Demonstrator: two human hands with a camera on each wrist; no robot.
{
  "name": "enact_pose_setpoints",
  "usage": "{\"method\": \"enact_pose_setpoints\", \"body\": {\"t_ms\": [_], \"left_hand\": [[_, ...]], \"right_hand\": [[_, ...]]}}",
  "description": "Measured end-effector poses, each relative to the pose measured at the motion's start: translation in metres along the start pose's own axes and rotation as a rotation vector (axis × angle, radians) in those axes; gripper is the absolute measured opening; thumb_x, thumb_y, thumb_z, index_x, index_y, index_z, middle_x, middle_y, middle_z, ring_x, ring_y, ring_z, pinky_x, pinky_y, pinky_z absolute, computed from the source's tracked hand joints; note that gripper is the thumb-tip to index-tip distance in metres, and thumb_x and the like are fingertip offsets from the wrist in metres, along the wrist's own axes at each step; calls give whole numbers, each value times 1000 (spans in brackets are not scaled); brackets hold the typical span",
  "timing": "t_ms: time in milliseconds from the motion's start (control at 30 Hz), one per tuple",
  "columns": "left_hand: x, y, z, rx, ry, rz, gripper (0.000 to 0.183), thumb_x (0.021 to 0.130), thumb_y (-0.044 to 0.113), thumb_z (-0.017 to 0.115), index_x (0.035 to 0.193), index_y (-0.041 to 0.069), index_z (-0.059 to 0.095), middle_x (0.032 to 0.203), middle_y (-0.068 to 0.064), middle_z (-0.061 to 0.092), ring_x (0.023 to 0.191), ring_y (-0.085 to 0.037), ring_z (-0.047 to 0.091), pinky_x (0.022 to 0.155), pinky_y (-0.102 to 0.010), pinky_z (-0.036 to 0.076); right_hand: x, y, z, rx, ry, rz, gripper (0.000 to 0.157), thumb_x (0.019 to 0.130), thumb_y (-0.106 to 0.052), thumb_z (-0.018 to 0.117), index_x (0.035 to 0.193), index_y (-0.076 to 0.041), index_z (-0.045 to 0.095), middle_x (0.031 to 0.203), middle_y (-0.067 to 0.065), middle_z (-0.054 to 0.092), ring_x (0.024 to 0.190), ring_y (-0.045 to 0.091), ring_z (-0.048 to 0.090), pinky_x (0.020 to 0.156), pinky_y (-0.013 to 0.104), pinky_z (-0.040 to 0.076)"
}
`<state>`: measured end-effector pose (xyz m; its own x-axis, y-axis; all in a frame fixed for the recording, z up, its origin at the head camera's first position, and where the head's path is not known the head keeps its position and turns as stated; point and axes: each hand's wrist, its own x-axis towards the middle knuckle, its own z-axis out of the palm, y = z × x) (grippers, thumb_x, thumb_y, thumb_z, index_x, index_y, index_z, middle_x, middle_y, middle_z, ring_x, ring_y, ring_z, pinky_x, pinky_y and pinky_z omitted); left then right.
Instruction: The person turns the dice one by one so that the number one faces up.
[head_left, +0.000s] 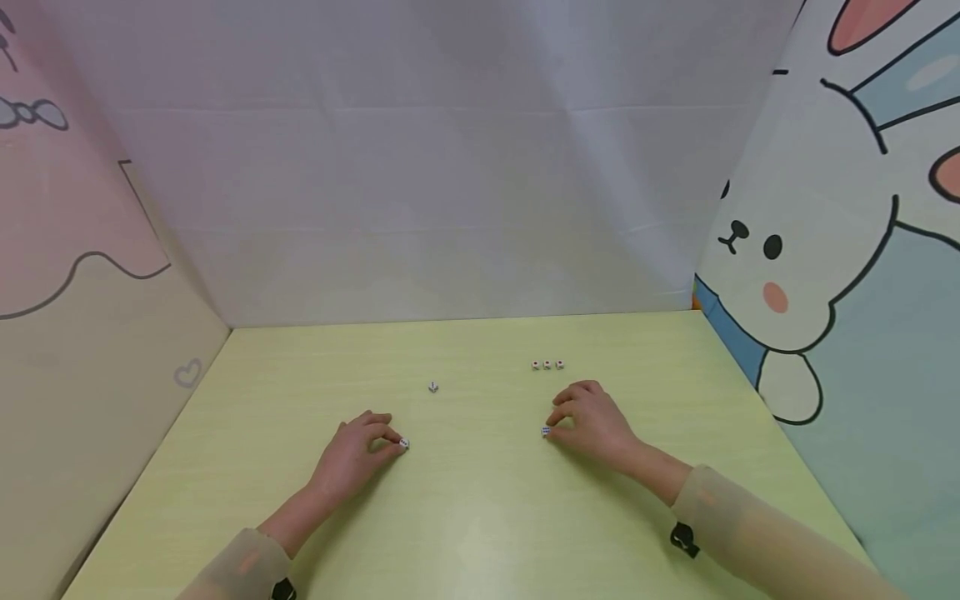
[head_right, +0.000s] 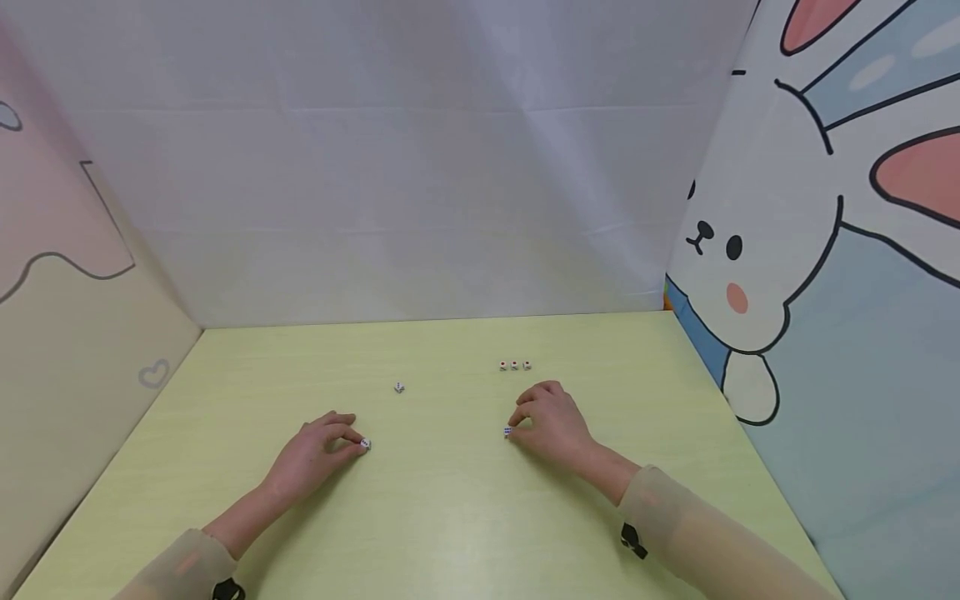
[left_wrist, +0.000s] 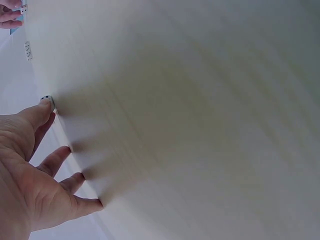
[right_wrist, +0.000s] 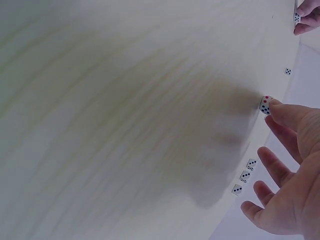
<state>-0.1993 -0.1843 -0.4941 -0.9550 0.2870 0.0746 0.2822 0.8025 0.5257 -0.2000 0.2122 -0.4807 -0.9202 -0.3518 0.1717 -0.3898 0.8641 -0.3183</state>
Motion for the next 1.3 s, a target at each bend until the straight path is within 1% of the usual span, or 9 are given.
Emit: {"method": "enact_pose_setpoints", "body": {"t_ms": [567, 767, 1033, 1167, 1300], "left_hand": [[1, -1, 2, 1, 7, 5, 6, 91, 22, 80, 96, 19, 78, 137, -16, 63, 141, -45, 43, 114, -73, 20], [0, 0, 1, -1, 7, 4, 6, 91, 22, 80, 96, 18, 78, 137, -16, 63, 141, -46, 43, 114, -73, 20], [-1, 0, 0, -2, 9, 1, 6, 91, 22, 80, 96, 19, 78, 137, -16, 63, 140, -45, 44, 113, -74, 20], [-1, 1, 0, -4, 6, 0, 6, 91, 22, 80, 96, 19, 78, 137, -16, 63, 140, -44, 45, 113, -74, 20], [-1, 1, -1, -1, 5, 2, 6, 91, 22, 79, 96, 19, 78, 138, -17, 63, 140, -44, 45, 113, -74, 20]], "right_hand": [[0, -1, -1, 22, -4, 8, 7, 81, -24, 88, 83, -23, 81, 113, 4, 69, 119, 33, 52, 102, 51, 45], [0, 0, 1, 2, -4, 4, 8, 82, -27, 88, 82, -24, 80, 112, 2, 69, 120, 32, 52, 102, 51, 45], [1, -3, 2, -22, -15, -11, 8, 82, -25, 87, 82, -24, 80, 112, 1, 69, 120, 32, 51, 103, 51, 44], [1, -2, 1, -30, 0, -21, 7, 83, -26, 87, 84, -23, 80, 113, 1, 69, 121, 32, 52, 105, 50, 44], [3, 0, -2, 30, 44, -8, 7, 84, -24, 86, 88, -20, 81, 115, 3, 70, 122, 34, 51, 106, 50, 42]]}}
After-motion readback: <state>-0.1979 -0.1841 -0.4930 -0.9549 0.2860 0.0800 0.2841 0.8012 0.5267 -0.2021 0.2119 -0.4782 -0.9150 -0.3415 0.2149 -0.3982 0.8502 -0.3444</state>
